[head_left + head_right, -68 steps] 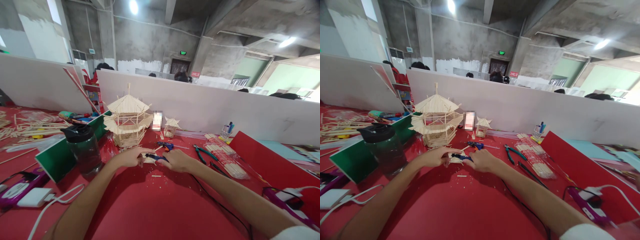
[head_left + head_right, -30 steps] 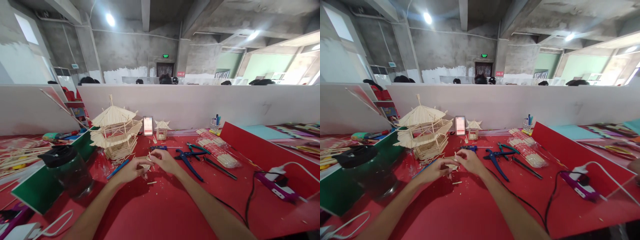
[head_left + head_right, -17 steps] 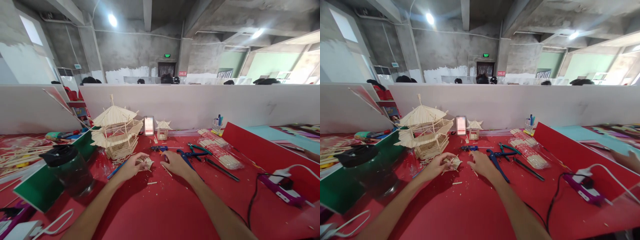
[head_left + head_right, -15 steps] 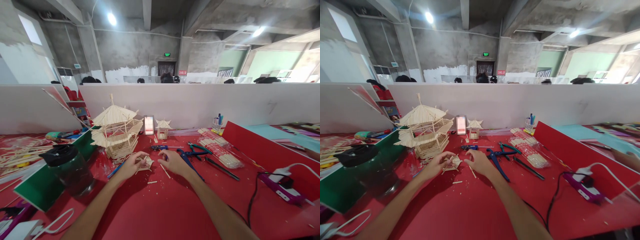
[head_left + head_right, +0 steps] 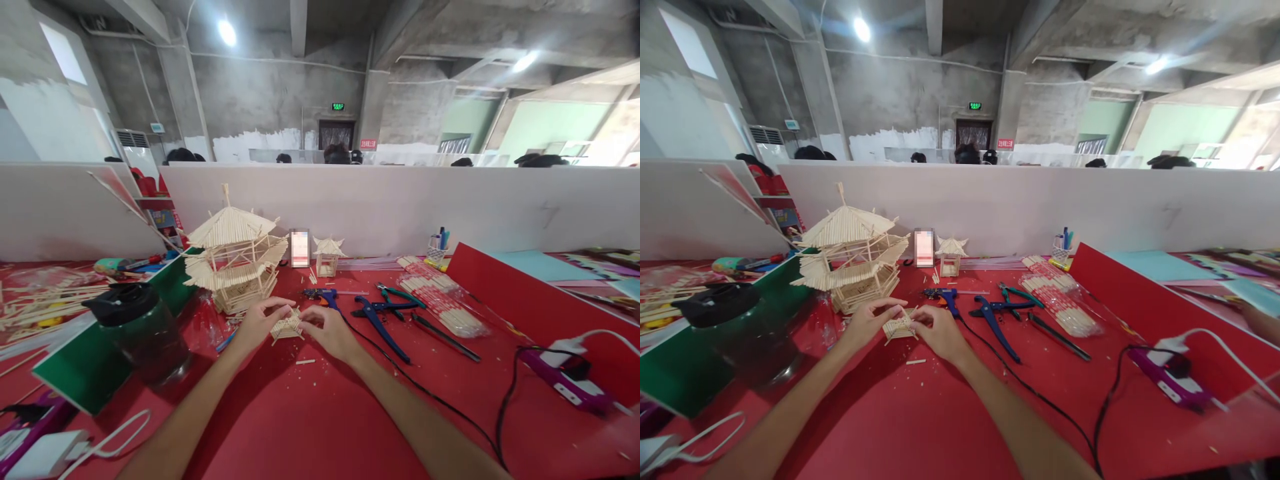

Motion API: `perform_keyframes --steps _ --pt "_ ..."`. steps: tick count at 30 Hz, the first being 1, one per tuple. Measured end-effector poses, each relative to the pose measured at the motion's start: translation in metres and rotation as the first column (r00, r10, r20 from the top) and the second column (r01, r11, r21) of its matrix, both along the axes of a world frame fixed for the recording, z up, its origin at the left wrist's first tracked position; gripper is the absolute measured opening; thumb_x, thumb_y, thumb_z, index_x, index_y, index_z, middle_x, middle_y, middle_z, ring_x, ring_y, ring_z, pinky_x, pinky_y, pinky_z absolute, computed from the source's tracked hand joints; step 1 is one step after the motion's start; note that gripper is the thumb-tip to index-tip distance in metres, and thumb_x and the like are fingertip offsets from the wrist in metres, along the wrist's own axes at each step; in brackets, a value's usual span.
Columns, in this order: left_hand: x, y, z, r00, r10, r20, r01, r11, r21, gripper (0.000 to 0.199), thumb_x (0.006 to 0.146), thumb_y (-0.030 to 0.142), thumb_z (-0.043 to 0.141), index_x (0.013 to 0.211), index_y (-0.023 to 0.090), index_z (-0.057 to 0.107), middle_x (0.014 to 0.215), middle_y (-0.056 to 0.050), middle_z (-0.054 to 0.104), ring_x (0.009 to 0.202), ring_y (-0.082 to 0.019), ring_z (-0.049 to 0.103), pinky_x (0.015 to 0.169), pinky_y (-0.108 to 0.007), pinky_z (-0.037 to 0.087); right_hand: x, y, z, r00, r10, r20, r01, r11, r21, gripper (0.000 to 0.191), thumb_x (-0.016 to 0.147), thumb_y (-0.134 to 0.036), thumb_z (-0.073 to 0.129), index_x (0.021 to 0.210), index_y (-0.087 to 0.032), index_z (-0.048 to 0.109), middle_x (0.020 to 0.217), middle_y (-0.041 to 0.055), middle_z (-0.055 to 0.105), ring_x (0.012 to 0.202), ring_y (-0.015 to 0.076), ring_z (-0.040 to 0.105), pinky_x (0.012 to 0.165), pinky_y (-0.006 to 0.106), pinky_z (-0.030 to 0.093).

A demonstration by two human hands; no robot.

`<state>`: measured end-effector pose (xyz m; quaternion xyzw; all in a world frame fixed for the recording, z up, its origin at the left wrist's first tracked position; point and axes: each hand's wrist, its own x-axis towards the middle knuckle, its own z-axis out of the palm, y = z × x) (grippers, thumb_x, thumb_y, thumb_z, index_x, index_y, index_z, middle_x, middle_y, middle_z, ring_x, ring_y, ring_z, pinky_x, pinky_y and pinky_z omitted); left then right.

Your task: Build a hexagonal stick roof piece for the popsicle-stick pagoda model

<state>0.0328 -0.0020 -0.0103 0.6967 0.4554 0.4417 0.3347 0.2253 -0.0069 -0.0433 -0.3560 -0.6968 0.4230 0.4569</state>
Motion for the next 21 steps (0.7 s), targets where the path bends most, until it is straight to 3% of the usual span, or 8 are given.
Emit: perform_keyframes --steps 4,7,15,21 --pt "-0.004 0.002 0.001 0.992 0.125 -0.015 -0.123 0.988 0.096 0.030 0.078 0.044 0.065 0.088 0.018 0.076 0.085 -0.006 0.077 0.085 -0.023 0.069 0.083 -0.034 0.053 0.005 0.004 0.002 0.986 0.074 -0.150 -0.074 0.997 0.006 0.019 0.078 -0.032 0.068 0.091 -0.018 0.072 0.092 0.0066 0.076 0.088 0.0221 0.071 0.085 0.036 0.055" --pt "-0.007 0.002 0.002 0.987 0.162 -0.025 -0.156 0.976 0.152 0.029 0.078 0.044 0.066 0.086 0.018 0.076 0.088 -0.005 0.077 0.086 -0.023 0.068 0.085 -0.034 0.052 0.009 0.004 0.006 0.975 0.041 -0.220 -0.039 0.999 0.010 0.020 0.075 -0.033 0.071 0.089 -0.019 0.073 0.090 0.0067 0.076 0.086 0.0222 0.071 0.084 0.036 0.056" --pt "-0.004 -0.007 0.006 0.995 0.095 -0.005 -0.088 0.935 0.342 0.018 0.080 0.037 0.070 0.081 0.020 0.075 0.082 -0.003 0.074 0.080 -0.018 0.066 0.079 -0.030 0.051 0.012 -0.003 0.015 0.958 -0.123 -0.258 0.159 0.980 0.123 0.016 0.078 -0.034 0.072 0.085 -0.020 0.073 0.080 0.0036 0.073 0.074 0.0181 0.068 0.071 0.029 0.055" --pt "0.001 -0.012 0.009 0.999 0.031 -0.027 -0.021 0.948 0.318 0.016 0.080 0.035 0.070 0.080 0.020 0.074 0.077 -0.003 0.073 0.073 -0.017 0.065 0.069 -0.027 0.051 0.015 -0.003 0.016 0.948 -0.227 -0.224 0.270 0.945 0.185 0.015 0.083 -0.034 0.068 0.086 -0.020 0.072 0.084 0.0036 0.073 0.076 0.0170 0.067 0.070 0.027 0.053"
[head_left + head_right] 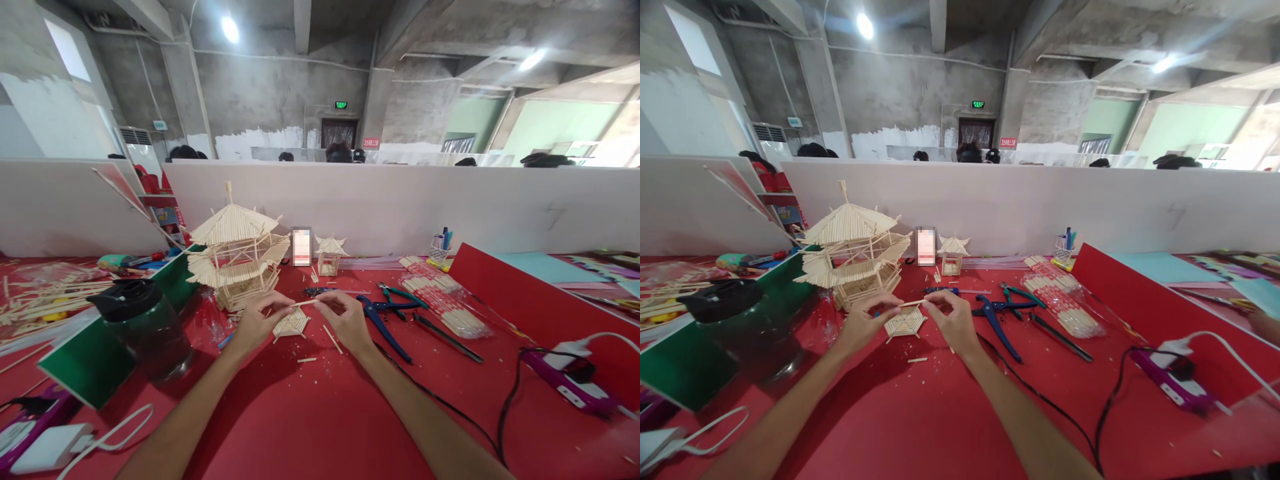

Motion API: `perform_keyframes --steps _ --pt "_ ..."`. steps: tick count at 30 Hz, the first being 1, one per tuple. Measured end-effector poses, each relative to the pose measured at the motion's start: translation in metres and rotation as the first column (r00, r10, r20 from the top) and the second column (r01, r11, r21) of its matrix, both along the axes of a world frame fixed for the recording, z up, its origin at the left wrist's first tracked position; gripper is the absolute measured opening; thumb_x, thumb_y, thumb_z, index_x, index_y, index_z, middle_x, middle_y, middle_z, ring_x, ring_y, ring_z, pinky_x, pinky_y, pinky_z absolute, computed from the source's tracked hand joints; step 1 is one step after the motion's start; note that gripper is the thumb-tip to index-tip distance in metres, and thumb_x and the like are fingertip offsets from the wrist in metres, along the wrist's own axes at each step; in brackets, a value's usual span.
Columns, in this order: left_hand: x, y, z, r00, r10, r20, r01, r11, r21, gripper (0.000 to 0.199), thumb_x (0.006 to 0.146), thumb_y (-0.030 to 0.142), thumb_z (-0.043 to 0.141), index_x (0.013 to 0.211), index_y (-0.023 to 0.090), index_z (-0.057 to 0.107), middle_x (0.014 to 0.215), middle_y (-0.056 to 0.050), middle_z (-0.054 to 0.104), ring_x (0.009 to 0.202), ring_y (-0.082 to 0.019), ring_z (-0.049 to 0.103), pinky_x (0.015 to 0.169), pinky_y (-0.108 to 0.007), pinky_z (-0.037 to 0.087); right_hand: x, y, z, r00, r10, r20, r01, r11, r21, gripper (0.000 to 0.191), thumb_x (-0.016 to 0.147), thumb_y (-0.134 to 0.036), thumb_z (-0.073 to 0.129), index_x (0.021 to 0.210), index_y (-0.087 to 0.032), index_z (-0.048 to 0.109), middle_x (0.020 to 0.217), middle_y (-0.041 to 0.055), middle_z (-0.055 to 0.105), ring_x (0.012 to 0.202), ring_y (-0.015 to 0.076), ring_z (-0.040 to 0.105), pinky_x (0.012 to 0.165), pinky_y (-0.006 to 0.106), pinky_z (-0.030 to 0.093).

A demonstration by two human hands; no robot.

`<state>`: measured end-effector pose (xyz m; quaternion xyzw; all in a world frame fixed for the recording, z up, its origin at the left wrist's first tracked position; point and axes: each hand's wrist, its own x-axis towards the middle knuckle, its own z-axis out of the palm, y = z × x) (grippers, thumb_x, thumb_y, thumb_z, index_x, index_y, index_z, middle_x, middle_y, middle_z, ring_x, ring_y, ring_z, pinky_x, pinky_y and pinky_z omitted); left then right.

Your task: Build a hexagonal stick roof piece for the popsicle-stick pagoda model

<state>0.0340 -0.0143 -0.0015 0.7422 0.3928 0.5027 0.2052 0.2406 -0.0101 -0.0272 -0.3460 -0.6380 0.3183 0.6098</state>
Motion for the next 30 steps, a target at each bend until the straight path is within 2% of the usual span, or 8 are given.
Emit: perform_keyframes --steps 5,10,13,17,23,27,30 --pt "0.000 0.000 -0.002 1.000 -0.004 -0.005 0.004 0.998 -0.055 0.016 0.080 0.035 0.070 0.085 0.019 0.073 0.079 -0.003 0.072 0.074 -0.016 0.065 0.072 -0.028 0.052 0.002 0.005 -0.004 1.000 -0.015 0.018 0.015 1.000 -0.005 0.017 0.083 -0.035 0.067 0.086 -0.019 0.072 0.084 0.0044 0.073 0.076 0.0178 0.066 0.070 0.028 0.052" --pt "0.000 -0.001 -0.001 0.999 0.008 -0.053 -0.010 0.999 -0.041 0.018 0.082 0.037 0.067 0.084 0.019 0.072 0.075 -0.002 0.070 0.070 -0.016 0.062 0.068 -0.027 0.050 0.003 0.006 -0.005 0.999 -0.016 0.042 0.016 1.000 -0.009 0.019 0.084 -0.037 0.067 0.086 -0.019 0.072 0.083 0.0045 0.073 0.074 0.0178 0.066 0.068 0.027 0.051" --pt "-0.002 0.000 0.001 0.992 0.021 -0.122 -0.024 0.999 -0.027 0.021 0.085 0.039 0.063 0.086 0.020 0.072 0.078 -0.002 0.071 0.072 -0.017 0.062 0.070 -0.028 0.049 0.003 0.005 -0.004 0.995 -0.016 0.102 0.016 1.000 0.001 0.019 0.085 -0.037 0.065 0.085 -0.019 0.072 0.082 0.0042 0.073 0.073 0.0173 0.066 0.066 0.026 0.051" --pt "-0.009 0.005 0.001 0.966 0.056 -0.253 -0.061 0.998 -0.009 0.028 0.091 0.042 0.054 0.089 0.020 0.072 0.089 -0.005 0.074 0.084 -0.020 0.065 0.080 -0.032 0.049 0.002 0.007 -0.009 0.976 -0.003 0.220 0.007 1.000 -0.014 0.017 0.085 -0.034 0.064 0.083 -0.019 0.073 0.079 0.0032 0.073 0.069 0.0163 0.065 0.064 0.025 0.049" --pt "-0.017 0.011 -0.008 0.859 0.050 -0.509 -0.108 0.991 -0.085 0.024 0.092 0.032 0.051 0.088 0.019 0.070 0.086 -0.005 0.073 0.080 -0.021 0.065 0.072 -0.030 0.044 -0.004 0.006 -0.020 0.886 0.022 0.464 -0.020 1.000 -0.010 0.012 0.083 -0.024 0.062 0.080 -0.020 0.072 0.077 0.0020 0.074 0.067 0.0155 0.064 0.064 0.025 0.046" --pt "-0.016 0.008 -0.009 0.768 0.101 -0.632 -0.170 0.984 -0.050 0.019 0.091 0.025 0.051 0.084 0.019 0.067 0.085 -0.005 0.071 0.080 -0.021 0.063 0.070 -0.029 0.040 -0.009 0.004 -0.023 0.844 0.024 0.535 -0.016 1.000 -0.020 0.011 0.082 -0.019 0.062 0.077 -0.020 0.071 0.075 0.0022 0.073 0.068 0.0157 0.064 0.062 0.024 0.045" --pt "-0.015 0.004 -0.006 0.716 0.121 -0.687 -0.165 0.986 0.002 0.018 0.092 0.023 0.050 0.082 0.020 0.064 0.083 -0.004 0.069 0.079 -0.020 0.062 0.068 -0.028 0.037 -0.010 0.003 -0.024 0.839 0.030 0.544 -0.015 0.999 -0.033 0.010 0.081 -0.018 0.061 0.077 -0.020 0.071 0.075 0.0022 0.074 0.068 0.0156 0.065 0.062 0.024 0.044"
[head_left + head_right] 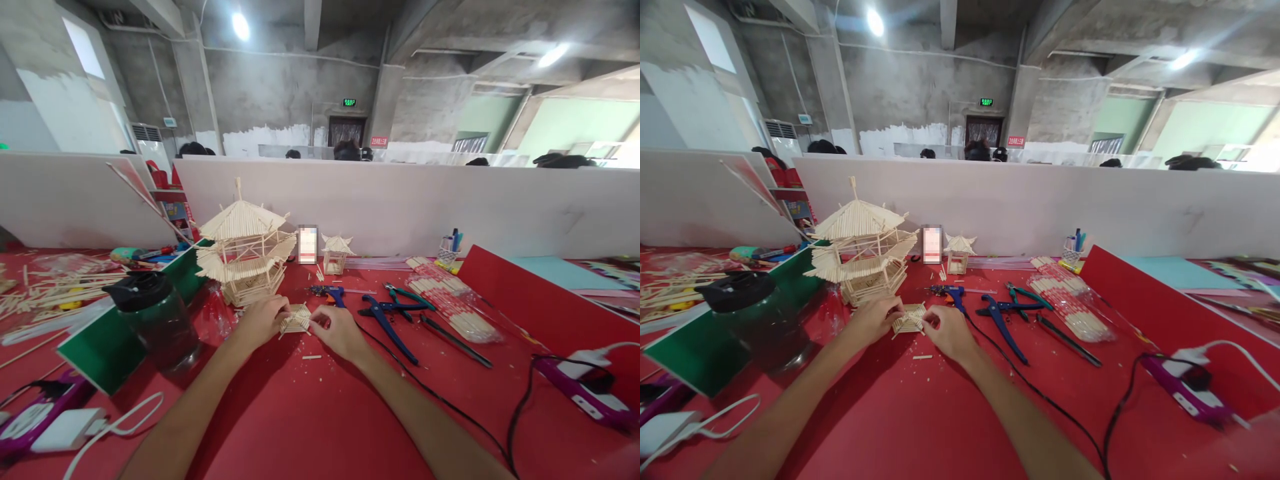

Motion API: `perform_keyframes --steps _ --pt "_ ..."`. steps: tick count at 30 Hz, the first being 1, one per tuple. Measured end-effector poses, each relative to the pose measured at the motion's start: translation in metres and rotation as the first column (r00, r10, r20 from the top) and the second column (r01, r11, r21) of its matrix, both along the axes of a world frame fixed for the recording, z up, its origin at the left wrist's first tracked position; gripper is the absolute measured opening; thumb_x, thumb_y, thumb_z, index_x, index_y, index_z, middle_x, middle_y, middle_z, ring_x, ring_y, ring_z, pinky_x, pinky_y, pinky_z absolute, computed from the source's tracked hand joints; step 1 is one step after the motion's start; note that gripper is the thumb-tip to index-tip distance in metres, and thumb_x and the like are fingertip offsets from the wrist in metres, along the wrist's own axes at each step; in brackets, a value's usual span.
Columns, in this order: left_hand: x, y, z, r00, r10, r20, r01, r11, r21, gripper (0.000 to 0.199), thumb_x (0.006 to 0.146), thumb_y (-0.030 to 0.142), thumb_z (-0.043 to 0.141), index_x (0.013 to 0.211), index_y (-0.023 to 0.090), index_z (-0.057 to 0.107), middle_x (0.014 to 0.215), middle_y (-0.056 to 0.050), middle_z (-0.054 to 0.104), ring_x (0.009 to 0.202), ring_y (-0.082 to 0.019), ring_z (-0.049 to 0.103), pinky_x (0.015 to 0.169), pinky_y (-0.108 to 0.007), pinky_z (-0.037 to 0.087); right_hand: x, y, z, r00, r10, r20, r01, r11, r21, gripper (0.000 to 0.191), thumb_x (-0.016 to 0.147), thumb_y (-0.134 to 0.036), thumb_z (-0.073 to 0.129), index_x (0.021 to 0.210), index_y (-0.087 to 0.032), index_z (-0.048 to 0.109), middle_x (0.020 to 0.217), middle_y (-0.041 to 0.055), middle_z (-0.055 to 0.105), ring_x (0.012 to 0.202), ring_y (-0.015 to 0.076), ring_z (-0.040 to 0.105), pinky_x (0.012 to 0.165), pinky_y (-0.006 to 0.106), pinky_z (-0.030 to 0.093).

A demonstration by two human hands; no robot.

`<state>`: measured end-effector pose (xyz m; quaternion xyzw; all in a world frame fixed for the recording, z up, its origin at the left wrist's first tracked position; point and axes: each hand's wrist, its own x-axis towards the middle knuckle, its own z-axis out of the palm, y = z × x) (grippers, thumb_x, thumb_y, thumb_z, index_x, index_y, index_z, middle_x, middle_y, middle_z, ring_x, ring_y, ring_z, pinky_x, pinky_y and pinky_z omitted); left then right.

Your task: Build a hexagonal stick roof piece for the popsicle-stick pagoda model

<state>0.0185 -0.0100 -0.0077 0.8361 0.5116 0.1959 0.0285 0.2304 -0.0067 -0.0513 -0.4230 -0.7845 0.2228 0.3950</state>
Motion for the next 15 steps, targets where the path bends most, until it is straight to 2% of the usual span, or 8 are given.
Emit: perform_keyframes --steps 7,11,15 --pt "0.0061 -0.0085 0.0066 0.980 0.027 -0.196 -0.026 1.000 0.009 0.016 0.084 0.012 0.050 0.079 0.019 0.063 0.083 -0.005 0.068 0.078 -0.022 0.063 0.062 -0.029 0.033 -0.0009 0.0007 -0.0042 1.000 0.013 0.024 -0.013 1.000 -0.001 0.011 0.080 -0.018 0.061 0.080 -0.020 0.071 0.075 0.0011 0.074 0.065 0.0142 0.064 0.063 0.023 0.044" --pt "0.0073 -0.0103 0.0069 0.973 0.013 -0.232 -0.016 1.000 -0.008 0.016 0.083 0.012 0.051 0.080 0.020 0.064 0.083 -0.006 0.068 0.079 -0.023 0.065 0.063 -0.029 0.036 -0.0021 0.0001 -0.0034 0.998 0.007 0.067 -0.007 1.000 -0.011 0.011 0.081 -0.020 0.062 0.080 -0.021 0.072 0.076 0.0020 0.074 0.066 0.0151 0.064 0.063 0.023 0.044" --pt "0.0063 -0.0099 0.0047 0.958 -0.014 -0.286 0.006 1.000 -0.029 0.019 0.076 0.006 0.052 0.080 0.021 0.063 0.083 -0.006 0.069 0.079 -0.025 0.065 0.063 -0.030 0.037 -0.0035 -0.0012 -0.0017 0.993 0.025 0.113 -0.027 1.000 0.010 0.011 0.082 -0.018 0.063 0.079 -0.020 0.073 0.078 0.0030 0.075 0.067 0.0157 0.064 0.063 0.024 0.043"
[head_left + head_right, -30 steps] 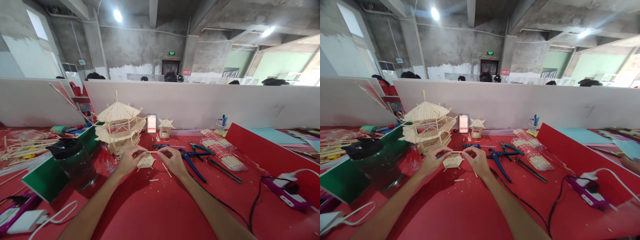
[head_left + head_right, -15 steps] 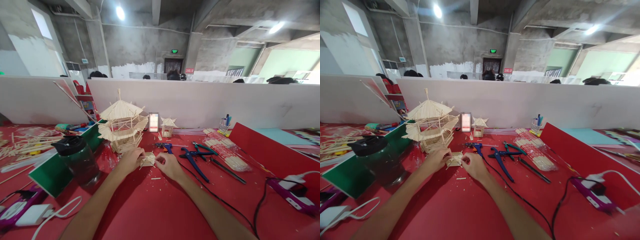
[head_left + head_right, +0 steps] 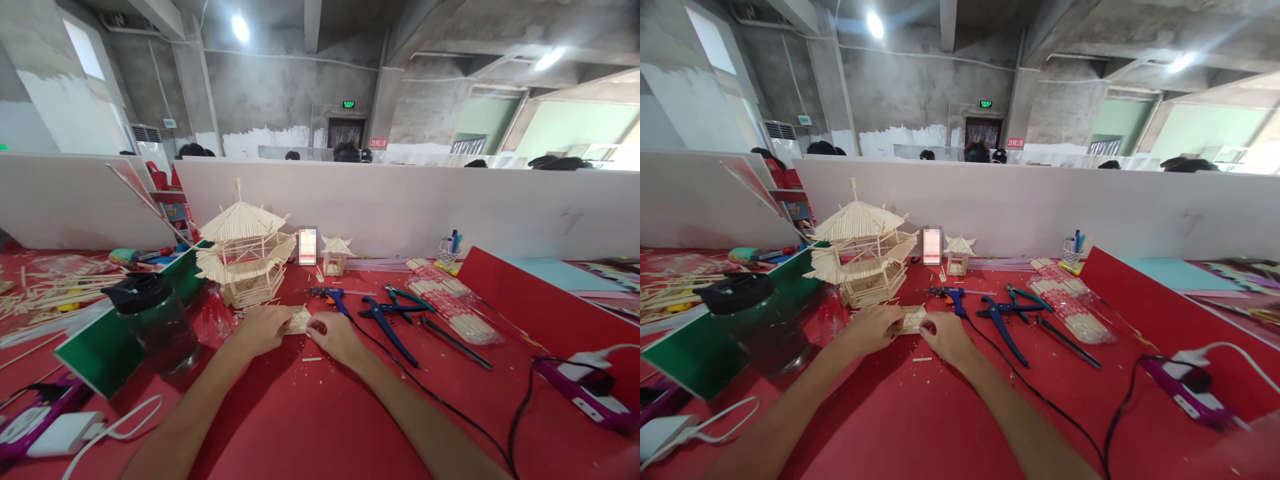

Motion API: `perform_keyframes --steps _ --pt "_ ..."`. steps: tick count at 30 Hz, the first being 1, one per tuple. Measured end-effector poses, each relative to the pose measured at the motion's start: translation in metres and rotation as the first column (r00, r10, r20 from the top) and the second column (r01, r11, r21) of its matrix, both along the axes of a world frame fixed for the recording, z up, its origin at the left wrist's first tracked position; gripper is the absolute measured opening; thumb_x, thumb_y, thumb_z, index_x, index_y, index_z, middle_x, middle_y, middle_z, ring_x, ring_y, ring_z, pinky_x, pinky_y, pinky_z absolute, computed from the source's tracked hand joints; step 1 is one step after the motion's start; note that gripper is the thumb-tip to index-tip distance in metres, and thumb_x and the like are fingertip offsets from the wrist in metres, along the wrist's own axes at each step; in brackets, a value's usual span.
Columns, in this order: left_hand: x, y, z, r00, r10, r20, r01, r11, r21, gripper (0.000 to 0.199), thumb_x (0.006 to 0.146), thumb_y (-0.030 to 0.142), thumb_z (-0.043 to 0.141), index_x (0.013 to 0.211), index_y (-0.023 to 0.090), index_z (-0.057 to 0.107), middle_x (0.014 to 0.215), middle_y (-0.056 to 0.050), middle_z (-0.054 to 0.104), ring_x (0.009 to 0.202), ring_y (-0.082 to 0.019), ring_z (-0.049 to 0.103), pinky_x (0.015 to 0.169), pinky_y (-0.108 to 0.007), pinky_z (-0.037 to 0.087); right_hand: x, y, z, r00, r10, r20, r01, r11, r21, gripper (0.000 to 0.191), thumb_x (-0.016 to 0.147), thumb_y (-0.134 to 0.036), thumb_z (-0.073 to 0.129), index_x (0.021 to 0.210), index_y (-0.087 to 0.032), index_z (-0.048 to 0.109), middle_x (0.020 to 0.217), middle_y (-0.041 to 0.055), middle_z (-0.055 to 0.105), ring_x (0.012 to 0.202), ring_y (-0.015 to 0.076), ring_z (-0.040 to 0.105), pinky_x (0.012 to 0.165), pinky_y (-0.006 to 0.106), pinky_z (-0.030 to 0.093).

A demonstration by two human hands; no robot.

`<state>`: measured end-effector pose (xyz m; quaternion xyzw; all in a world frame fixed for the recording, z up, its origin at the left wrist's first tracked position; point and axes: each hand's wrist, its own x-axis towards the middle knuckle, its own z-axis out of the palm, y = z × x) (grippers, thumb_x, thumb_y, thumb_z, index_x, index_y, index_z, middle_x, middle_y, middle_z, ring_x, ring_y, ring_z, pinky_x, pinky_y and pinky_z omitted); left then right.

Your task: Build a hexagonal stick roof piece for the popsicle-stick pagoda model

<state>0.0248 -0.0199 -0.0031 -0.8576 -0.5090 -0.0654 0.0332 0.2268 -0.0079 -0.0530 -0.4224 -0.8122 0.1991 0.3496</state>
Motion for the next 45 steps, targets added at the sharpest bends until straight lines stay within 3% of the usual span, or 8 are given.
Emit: perform_keyframes --steps 8,15,20,26,31,33,38,45 --pt "-0.001 0.000 0.000 0.990 -0.084 -0.115 0.084 0.996 -0.004 0.024 0.071 0.003 0.052 0.082 0.021 0.064 0.088 -0.007 0.070 0.086 -0.026 0.065 0.066 -0.032 0.040 -0.003 -0.003 0.001 0.999 0.012 0.041 -0.013 0.999 0.029 0.013 0.081 -0.016 0.062 0.081 -0.021 0.074 0.078 0.0032 0.075 0.068 0.0161 0.064 0.065 0.024 0.043" --pt "-0.002 0.002 -0.003 0.982 -0.164 -0.094 0.170 0.984 0.058 0.029 0.073 0.004 0.054 0.095 0.020 0.064 0.091 -0.008 0.068 0.092 -0.027 0.062 0.073 -0.034 0.041 -0.004 -0.005 0.004 1.000 -0.008 -0.005 0.008 1.000 0.003 0.012 0.080 -0.017 0.062 0.078 -0.021 0.074 0.073 0.0023 0.074 0.064 0.0155 0.063 0.061 0.024 0.042" --pt "0.001 0.001 0.000 0.977 -0.204 -0.062 0.210 0.972 0.106 0.023 0.083 0.008 0.048 0.098 0.020 0.062 0.093 -0.007 0.065 0.090 -0.023 0.059 0.077 -0.033 0.042 -0.004 -0.005 0.004 0.997 -0.018 -0.075 0.013 0.998 -0.060 0.014 0.077 -0.014 0.061 0.076 -0.020 0.074 0.069 0.0007 0.073 0.061 0.0147 0.064 0.058 0.022 0.043" --pt "-0.021 0.006 0.009 0.998 0.021 0.058 -0.031 0.985 0.170 0.020 0.094 0.021 0.044 0.092 0.019 0.063 0.094 -0.009 0.068 0.090 -0.024 0.062 0.075 -0.032 0.042 0.000 -0.002 0.002 1.000 0.017 0.018 -0.017 1.000 -0.001 0.012 0.083 -0.017 0.062 0.081 -0.021 0.073 0.078 0.0028 0.074 0.069 0.0158 0.064 0.064 0.024 0.043" --pt "-0.038 0.014 0.009 0.973 0.223 0.064 -0.227 0.971 0.070 0.029 0.095 0.035 0.047 0.084 0.019 0.067 0.094 -0.011 0.071 0.090 -0.026 0.064 0.072 -0.032 0.042 0.000 0.000 -0.003 0.998 0.016 0.058 -0.016 1.000 0.006 0.011 0.083 -0.014 0.065 0.083 -0.020 0.073 0.084 0.0039 0.073 0.075 0.0166 0.065 0.070 0.025 0.044" --pt "-0.037 0.016 0.005 0.979 0.185 0.084 -0.189 0.981 0.038 0.029 0.095 0.038 0.048 0.083 0.018 0.066 0.091 -0.010 0.069 0.089 -0.025 0.064 0.074 -0.032 0.042 -0.001 0.000 -0.004 0.999 0.016 0.048 -0.015 1.000 -0.006 0.011 0.083 -0.015 0.064 0.083 -0.021 0.073 0.084 0.0037 0.074 0.077 0.0172 0.066 0.071 0.025 0.045" --pt "-0.030 0.017 -0.011 0.986 -0.029 0.164 0.037 0.998 -0.049 0.024 0.096 0.037 0.045 0.093 0.019 0.060 0.100 -0.006 0.063 0.090 -0.021 0.060 0.077 -0.030 0.042 -0.005 -0.002 -0.005 1.000 0.015 0.021 -0.014 0.999 -0.032 0.012 0.084 -0.015 0.064 0.080 -0.021 0.073 0.081 0.0028 0.074 0.075 0.0173 0.066 0.068 0.025 0.044" --pt "-0.030 0.022 -0.026 0.976 -0.038 0.214 0.071 0.987 -0.145 0.012 0.091 0.029 0.050 0.090 0.020 0.058 0.098 -0.005 0.060 0.089 -0.020 0.058 0.075 -0.029 0.041 -0.009 -0.001 -0.006 0.998 -0.018 0.056 0.020 0.999 -0.038 0.011 0.082 -0.013 0.066 0.078 -0.020 0.073 0.081 0.0024 0.074 0.075 0.0164 0.066 0.068 0.024 0.043"
